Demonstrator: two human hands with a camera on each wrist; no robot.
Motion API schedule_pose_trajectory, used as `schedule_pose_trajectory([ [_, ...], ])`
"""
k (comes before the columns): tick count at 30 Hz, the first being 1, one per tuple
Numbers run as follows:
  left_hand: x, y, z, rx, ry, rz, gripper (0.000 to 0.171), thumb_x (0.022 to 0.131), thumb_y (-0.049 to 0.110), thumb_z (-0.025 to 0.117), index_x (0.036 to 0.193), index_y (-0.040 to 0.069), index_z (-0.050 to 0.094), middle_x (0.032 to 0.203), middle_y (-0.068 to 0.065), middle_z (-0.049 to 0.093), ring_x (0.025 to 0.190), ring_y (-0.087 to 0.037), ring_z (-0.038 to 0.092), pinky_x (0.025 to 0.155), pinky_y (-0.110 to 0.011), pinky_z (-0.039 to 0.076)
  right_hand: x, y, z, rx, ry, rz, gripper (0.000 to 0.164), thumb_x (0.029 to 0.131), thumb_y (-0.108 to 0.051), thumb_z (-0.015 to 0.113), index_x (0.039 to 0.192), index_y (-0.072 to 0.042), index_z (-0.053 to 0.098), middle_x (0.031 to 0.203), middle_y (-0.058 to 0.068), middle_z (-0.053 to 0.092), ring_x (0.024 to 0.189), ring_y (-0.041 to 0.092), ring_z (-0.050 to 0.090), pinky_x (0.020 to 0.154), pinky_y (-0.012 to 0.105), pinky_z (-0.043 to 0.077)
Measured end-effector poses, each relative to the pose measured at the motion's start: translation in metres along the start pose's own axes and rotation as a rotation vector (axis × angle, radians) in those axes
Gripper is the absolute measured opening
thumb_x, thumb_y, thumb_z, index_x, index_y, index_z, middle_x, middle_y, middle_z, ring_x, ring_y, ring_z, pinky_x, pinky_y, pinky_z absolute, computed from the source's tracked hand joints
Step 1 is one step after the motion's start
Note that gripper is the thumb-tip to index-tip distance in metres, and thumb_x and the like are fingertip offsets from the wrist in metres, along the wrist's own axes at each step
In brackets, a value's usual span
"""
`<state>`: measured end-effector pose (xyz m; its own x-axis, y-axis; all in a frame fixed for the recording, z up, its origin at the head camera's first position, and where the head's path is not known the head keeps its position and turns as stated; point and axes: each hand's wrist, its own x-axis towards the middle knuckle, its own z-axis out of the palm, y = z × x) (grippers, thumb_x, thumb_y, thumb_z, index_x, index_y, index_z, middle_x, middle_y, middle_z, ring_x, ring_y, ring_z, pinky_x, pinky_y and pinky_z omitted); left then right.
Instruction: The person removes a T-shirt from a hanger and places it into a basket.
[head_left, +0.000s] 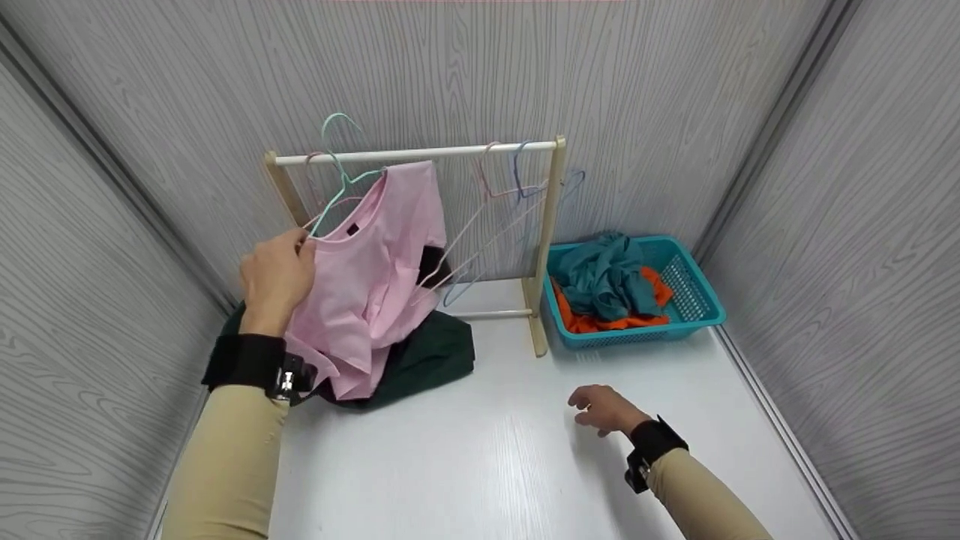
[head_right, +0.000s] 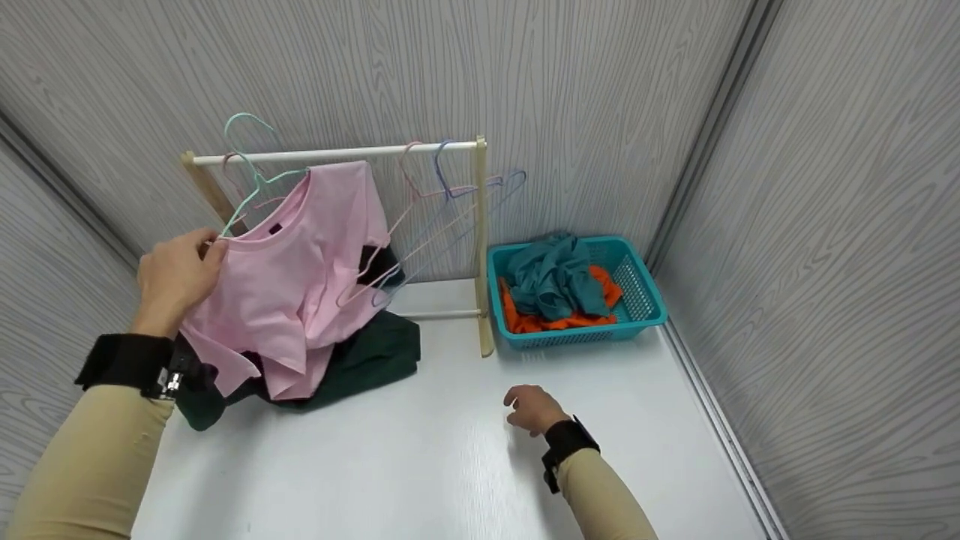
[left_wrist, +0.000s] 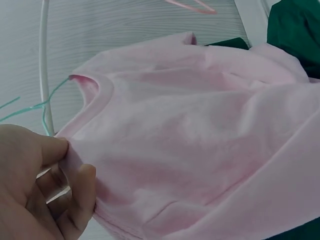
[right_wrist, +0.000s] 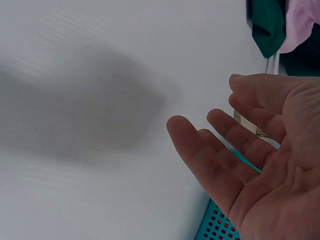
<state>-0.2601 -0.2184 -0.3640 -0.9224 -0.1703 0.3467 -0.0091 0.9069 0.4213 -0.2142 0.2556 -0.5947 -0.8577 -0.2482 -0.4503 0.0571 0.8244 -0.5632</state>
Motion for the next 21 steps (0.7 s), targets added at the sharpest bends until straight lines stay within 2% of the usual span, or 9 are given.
schedule_pose_trajectory([
  [4,-0.005,-0.004,-0.001,0.031,0.035,0.002,0.026,0.1,0.027,0.047,0.102,0.006,0.063,0.1,-0.027,0.068,0.087,-0.053,0.062,0.068,-0.06,0.043,0.002,0.002,0.002,0.013,0.005,-0.007,0.032,0.088,-0.005,0.067,0.119,-0.003,0.063,0.117,0.016,0.062,0.098,0.025,0.062,0.063,0.04,0.059],
  [9,-0.017,-0.012,0.007,0.122,0.018,-0.007,0.036,0.103,0.034,0.042,0.096,0.003,0.059,0.089,-0.032,0.065,0.078,-0.057,0.06,0.06,-0.06,0.043,0.004,0.002,0.004,0.027,0.004,0.0,0.031,0.088,-0.007,0.067,0.119,-0.003,0.064,0.116,0.015,0.063,0.097,0.024,0.062,0.063,0.04,0.059],
  [11,-0.023,-0.018,0.012,0.141,0.005,0.013,0.035,0.103,0.033,0.041,0.095,0.003,0.057,0.086,-0.032,0.064,0.076,-0.057,0.06,0.059,-0.06,0.043,0.004,0.001,0.004,0.031,0.001,0.001,0.032,0.088,-0.007,0.067,0.119,-0.003,0.064,0.116,0.015,0.063,0.096,0.023,0.062,0.063,0.04,0.059],
  [14,-0.033,-0.029,0.021,0.148,-0.009,0.076,0.027,0.104,0.027,0.042,0.094,0.004,0.054,0.071,-0.025,0.057,0.062,-0.049,0.057,0.05,-0.051,0.04,0.001,0.0,0.003,0.049,-0.009,-0.01,0.032,0.087,-0.006,0.066,0.119,-0.002,0.064,0.115,0.016,0.063,0.094,0.023,0.062,0.064,0.043,0.059],
  [18,-0.045,-0.043,0.031,0.156,-0.083,0.114,0.02,0.104,0.02,0.043,0.092,0.008,0.053,0.062,-0.01,0.042,0.053,-0.029,0.045,0.048,-0.037,0.033,0.0,-0.001,0.002,0.066,-0.027,-0.02,0.033,0.087,-0.006,0.065,0.119,-0.001,0.063,0.112,0.016,0.063,0.092,0.023,0.062,0.064,0.045,0.059],
  [21,-0.053,-0.052,0.037,0.157,-0.16,0.098,0.017,0.103,0.019,0.045,0.097,0.008,0.056,0.066,-0.011,0.048,0.056,-0.027,0.045,0.052,-0.037,0.036,0.002,-0.002,0.003,0.055,-0.034,-0.013,0.033,0.087,-0.007,0.065,0.12,-0.001,0.063,0.111,0.015,0.063,0.09,0.022,0.062,0.064,0.044,0.059],
])
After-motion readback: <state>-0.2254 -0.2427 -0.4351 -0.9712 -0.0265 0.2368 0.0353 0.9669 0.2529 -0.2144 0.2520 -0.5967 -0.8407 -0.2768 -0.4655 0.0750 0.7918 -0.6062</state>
